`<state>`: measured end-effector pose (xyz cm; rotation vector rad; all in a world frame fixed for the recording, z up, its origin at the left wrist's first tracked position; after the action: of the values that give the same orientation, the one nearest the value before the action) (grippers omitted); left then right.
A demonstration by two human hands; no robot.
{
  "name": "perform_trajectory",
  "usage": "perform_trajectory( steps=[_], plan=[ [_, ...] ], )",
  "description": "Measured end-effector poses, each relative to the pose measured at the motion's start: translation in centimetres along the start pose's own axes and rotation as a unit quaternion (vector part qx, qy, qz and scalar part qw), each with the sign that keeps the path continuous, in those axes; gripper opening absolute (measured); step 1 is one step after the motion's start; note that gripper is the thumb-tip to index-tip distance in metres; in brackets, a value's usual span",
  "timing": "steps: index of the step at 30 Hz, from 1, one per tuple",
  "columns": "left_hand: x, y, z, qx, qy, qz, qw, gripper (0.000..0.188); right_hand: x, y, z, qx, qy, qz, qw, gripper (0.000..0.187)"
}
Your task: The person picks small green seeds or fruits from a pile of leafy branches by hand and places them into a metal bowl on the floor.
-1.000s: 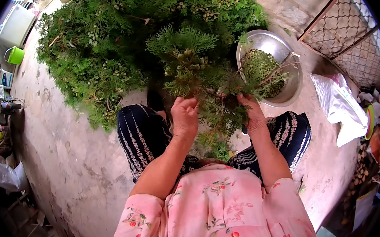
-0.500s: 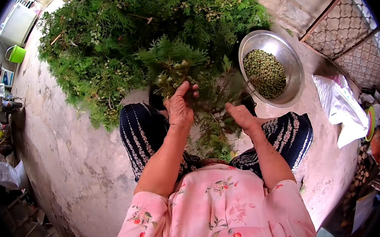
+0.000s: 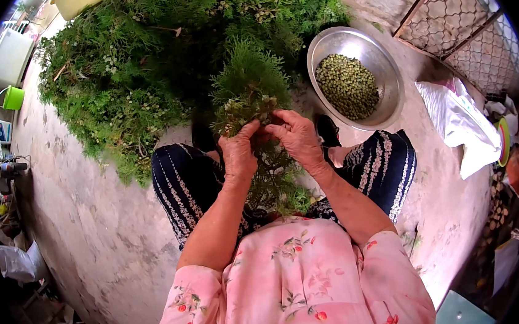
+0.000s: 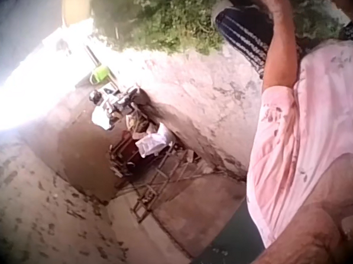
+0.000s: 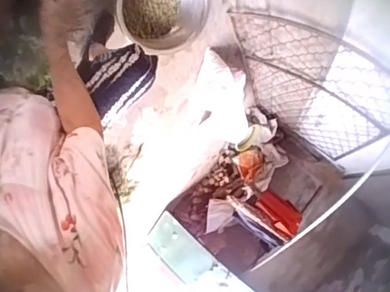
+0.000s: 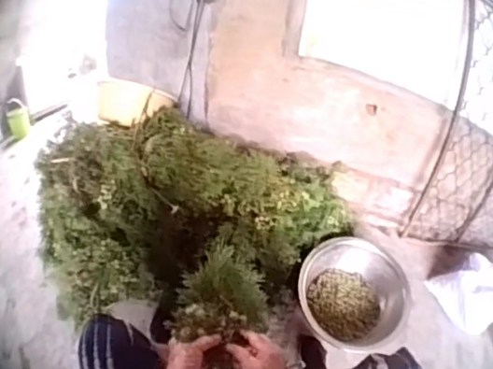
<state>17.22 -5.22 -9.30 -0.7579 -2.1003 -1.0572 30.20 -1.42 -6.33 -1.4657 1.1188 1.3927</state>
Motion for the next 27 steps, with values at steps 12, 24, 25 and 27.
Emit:
perform_trajectory(
  steps=[12, 24, 25, 27],
  plan=[
    [-0.3, 0.1, -1.0, 0.020, -0.010, 0.071, 0.997, 0.032, -0.5, -0.3, 0.5, -0.037, 0.048, 0.016, 0.998, 0.026],
    [0.7, 1.4, -1.3, -0.017, 0.080, 0.071, 0.994, 0.024, -0.1, 0.3, 0.4, -0.012, 0.148, 0.137, 0.979, 0.015],
    [0.6, 1.4, -1.3, -0.020, 0.078, 0.068, 0.994, 0.023, 0.0, 0.1, 0.5, -0.011, 0.148, 0.136, 0.979, 0.015],
    [0.2, 1.2, -1.1, -0.023, 0.076, 0.064, 0.995, 0.021, 0.2, -0.3, 0.5, -0.027, 0.157, 0.104, 0.982, 0.015]
  ],
)
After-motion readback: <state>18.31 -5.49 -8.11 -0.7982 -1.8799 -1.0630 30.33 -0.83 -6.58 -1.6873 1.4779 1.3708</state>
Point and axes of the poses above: each hand's wrist, its own z-axis towards the middle knuckle, its own y-axis out of the palm, x = y × z, the point moved 3 cm from there along z, towards the middle knuckle, and after that the axes turned 6 degrees about z, right-handed, at the moved point
